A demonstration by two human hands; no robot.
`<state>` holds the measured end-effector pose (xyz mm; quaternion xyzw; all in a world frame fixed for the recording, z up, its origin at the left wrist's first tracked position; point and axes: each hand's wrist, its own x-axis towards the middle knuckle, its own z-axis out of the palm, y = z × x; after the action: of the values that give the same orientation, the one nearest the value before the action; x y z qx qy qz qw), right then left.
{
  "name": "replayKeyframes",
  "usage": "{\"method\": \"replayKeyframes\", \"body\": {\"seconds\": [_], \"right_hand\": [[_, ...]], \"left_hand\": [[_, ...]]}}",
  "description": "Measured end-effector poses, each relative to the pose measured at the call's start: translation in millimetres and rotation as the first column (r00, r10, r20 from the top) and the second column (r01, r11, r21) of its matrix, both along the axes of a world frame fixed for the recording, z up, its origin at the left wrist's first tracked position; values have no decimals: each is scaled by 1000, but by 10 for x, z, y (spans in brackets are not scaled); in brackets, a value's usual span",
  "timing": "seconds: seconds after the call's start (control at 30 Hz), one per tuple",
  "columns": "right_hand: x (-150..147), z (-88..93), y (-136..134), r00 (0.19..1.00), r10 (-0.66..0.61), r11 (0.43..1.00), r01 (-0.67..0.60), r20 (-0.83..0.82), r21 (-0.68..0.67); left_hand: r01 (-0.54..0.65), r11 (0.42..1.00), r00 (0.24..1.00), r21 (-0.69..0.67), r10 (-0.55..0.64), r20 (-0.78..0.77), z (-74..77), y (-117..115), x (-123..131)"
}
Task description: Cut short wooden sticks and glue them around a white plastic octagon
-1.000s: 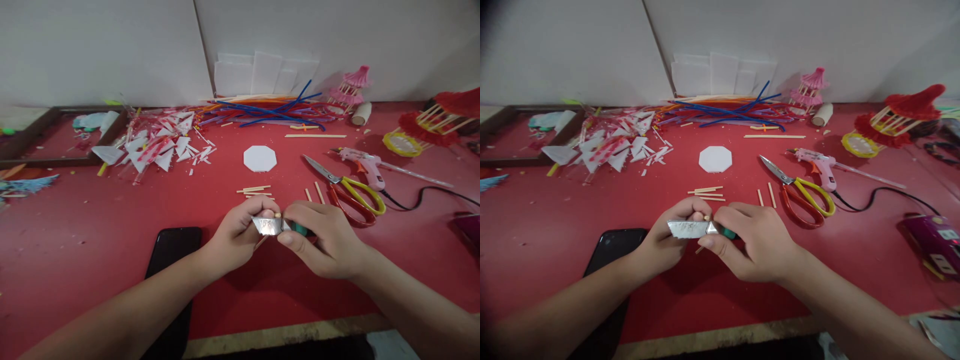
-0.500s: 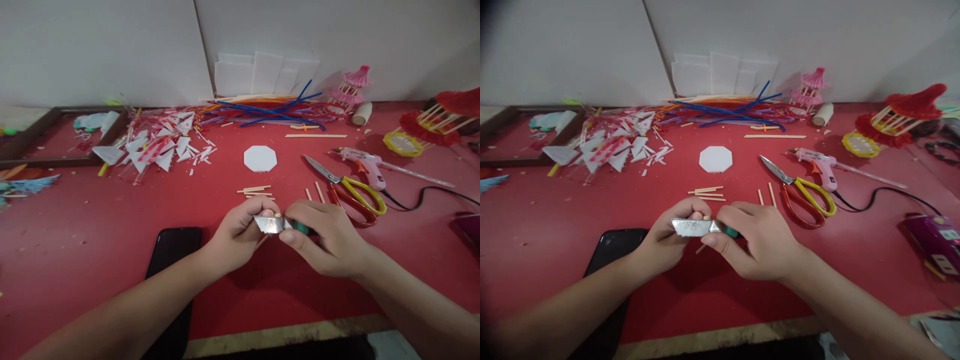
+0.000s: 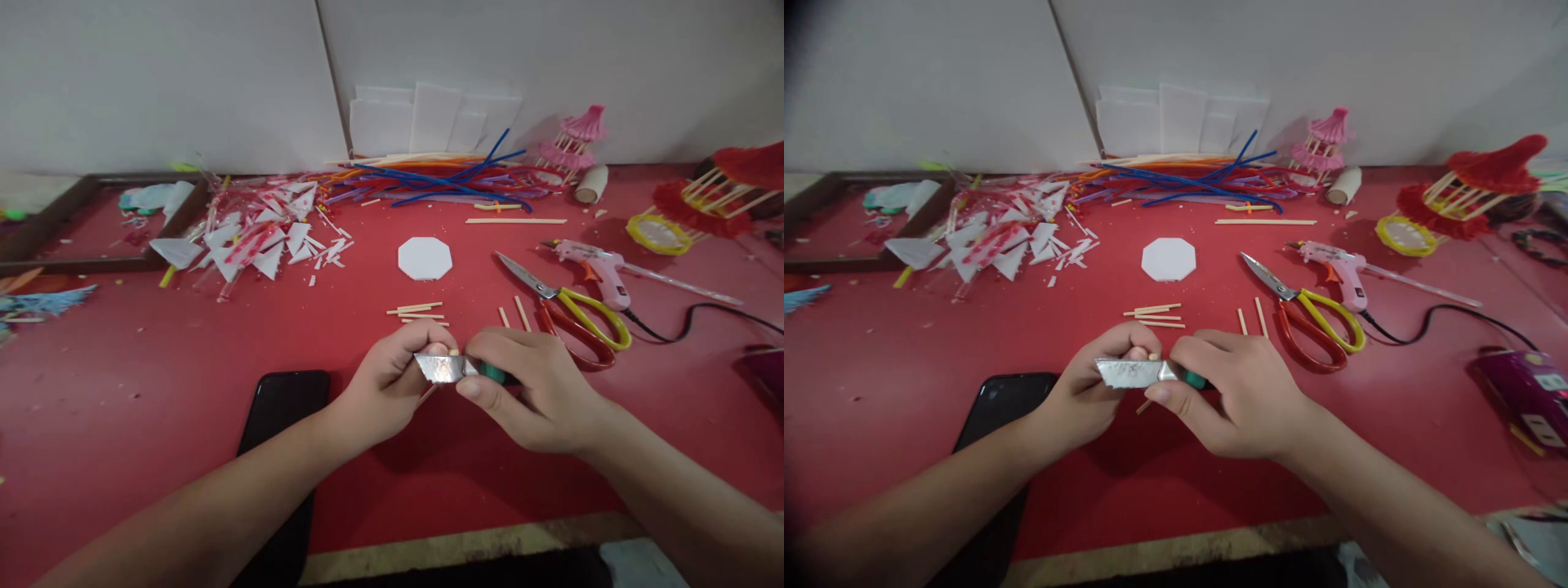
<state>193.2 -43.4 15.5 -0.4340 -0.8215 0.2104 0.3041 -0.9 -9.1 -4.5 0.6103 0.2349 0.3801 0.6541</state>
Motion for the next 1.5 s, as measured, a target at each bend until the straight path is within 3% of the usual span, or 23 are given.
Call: {"method": "replayKeyframes", "body": {"seconds": [0.33, 0.67, 1.17, 1.27, 1.3, 1.37, 1.43, 1.5], "right_hand": [[3, 2, -6, 1000, 10, 1000, -10, -3, 18], [9, 28, -20, 1000, 4, 1000, -4, 0, -10], [-24, 19, -55, 999, -13, 998, 10, 45, 59], [94, 59, 16, 992, -107, 991, 101, 65, 89], [158, 80, 49, 979, -191, 977, 183, 70, 106], [282, 126, 107, 905, -423, 898, 411, 47, 158], [343, 151, 140, 849, -528, 831, 523, -26, 187], [315, 129, 148, 880, -475, 866, 465, 15, 183]], "left_hand": [[12, 999, 999, -37, -11, 39, -3, -2, 12], [-13, 1000, 1000, -22, 12, -16, 56, -7, 8], [13, 993, 991, 118, 2, -132, 151, -6, -64], [53, 975, 991, 217, -24, -134, 172, -40, -87], [86, 956, 989, 280, -48, -142, 175, -53, -96], [109, 924, 988, 366, -61, -140, 169, -66, -103], [-6, 955, 996, 297, 34, -88, 144, -50, -85], [-149, 978, 988, 146, 154, -22, 103, -6, -49]]}}
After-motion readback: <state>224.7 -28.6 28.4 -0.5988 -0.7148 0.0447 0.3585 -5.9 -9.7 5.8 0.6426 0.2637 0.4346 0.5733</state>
